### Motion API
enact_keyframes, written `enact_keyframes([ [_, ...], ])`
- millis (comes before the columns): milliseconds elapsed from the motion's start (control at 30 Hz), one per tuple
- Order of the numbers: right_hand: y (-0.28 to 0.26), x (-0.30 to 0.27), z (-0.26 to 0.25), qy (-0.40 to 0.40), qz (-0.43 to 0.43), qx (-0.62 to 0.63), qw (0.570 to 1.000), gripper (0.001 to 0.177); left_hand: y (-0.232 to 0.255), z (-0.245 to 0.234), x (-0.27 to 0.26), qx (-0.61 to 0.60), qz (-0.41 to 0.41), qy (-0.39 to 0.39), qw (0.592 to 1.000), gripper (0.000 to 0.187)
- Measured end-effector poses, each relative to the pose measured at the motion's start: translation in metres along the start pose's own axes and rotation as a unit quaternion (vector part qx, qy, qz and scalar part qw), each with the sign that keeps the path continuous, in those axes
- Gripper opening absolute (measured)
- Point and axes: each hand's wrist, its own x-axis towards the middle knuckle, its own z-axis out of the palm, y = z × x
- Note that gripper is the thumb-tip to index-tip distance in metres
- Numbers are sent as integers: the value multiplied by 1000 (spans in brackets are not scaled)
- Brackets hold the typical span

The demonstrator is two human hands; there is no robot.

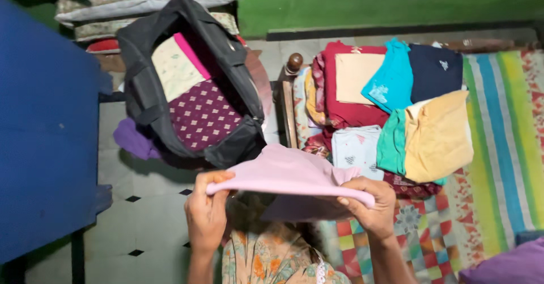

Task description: The person picks up several clothing items from a bed, including shirts and undergarments, and packs them into a black duffel bag on the floor.

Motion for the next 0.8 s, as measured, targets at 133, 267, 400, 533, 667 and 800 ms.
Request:
enact_keyframes([
  [133,5,8,-23,82,2,-52,995,11,-1,50,54,-127,4,-68,990,10],
  [267,8,23,-38,167,66,-20,984,13,11,107,114,-146,19,-118,982,12],
  [400,0,54,-36,204,142,85,965,22,43,156,175,-135,138,-112,975,9],
  [533,-6,86,-27,199,125,84,968,31,90,238,215,-185,193,-59,962,11],
  [667,27,84,-23,236,88,87,964,30,123,347,201,-131,338,-93,927,16],
  [800,140,34,-23,358,151,128,913,27,94,433,144,-97,388,-261,879,28],
])
